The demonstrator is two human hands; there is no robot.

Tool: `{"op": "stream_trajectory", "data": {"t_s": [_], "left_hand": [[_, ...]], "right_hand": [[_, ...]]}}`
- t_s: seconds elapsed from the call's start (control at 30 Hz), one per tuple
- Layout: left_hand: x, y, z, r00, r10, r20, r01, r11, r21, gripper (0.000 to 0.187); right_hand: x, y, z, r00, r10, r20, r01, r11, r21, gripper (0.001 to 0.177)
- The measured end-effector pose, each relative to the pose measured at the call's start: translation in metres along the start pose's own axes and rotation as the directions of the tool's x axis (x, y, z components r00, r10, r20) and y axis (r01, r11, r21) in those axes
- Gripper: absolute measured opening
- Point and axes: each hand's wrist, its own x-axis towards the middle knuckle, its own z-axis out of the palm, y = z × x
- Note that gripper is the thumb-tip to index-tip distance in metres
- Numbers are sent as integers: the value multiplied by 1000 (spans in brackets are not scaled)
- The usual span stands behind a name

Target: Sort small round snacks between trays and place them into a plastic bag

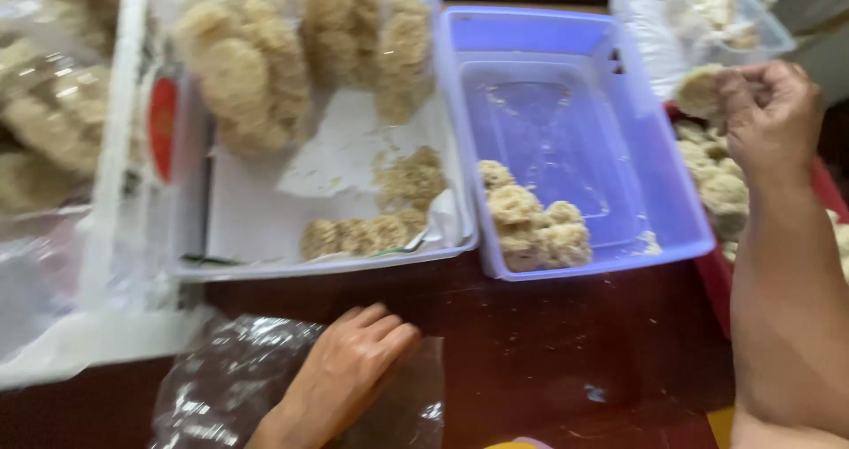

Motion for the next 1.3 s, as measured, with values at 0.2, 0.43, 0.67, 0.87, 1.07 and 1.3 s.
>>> {"op": "stream_trajectory", "data": {"t_s": [0.2, 0.43, 0.67, 0.87, 1.07, 1.3], "left_hand": [[0, 4, -6, 998, 3, -57, -2, 1000, 18, 11], [-3, 5, -5, 998, -32, -47, 34, 999, 29, 9], [-2, 8, -8, 997, -49, -58, 49, 999, 4, 7], [-3, 9, -7, 996, -49, -68, 51, 999, 17, 6], [-3, 8, -6, 998, -36, -46, 37, 999, 22, 6], [-2, 7, -5, 999, -7, -41, 9, 999, 34, 8]], "right_hand": [[17, -227, 77, 888, -107, 446, -130, 874, 467, 24], [-8, -327, 184, 746, -578, 331, 325, 750, 577, 7], [-33, -355, 212, 436, -865, 246, 806, 497, 320, 17], [-22, -358, 189, 406, -838, 363, 628, 545, 555, 17], [-26, -348, 177, 533, -768, 355, 490, 622, 611, 28], [-39, -325, 169, 606, -683, 408, 503, 727, 468, 33]]}}
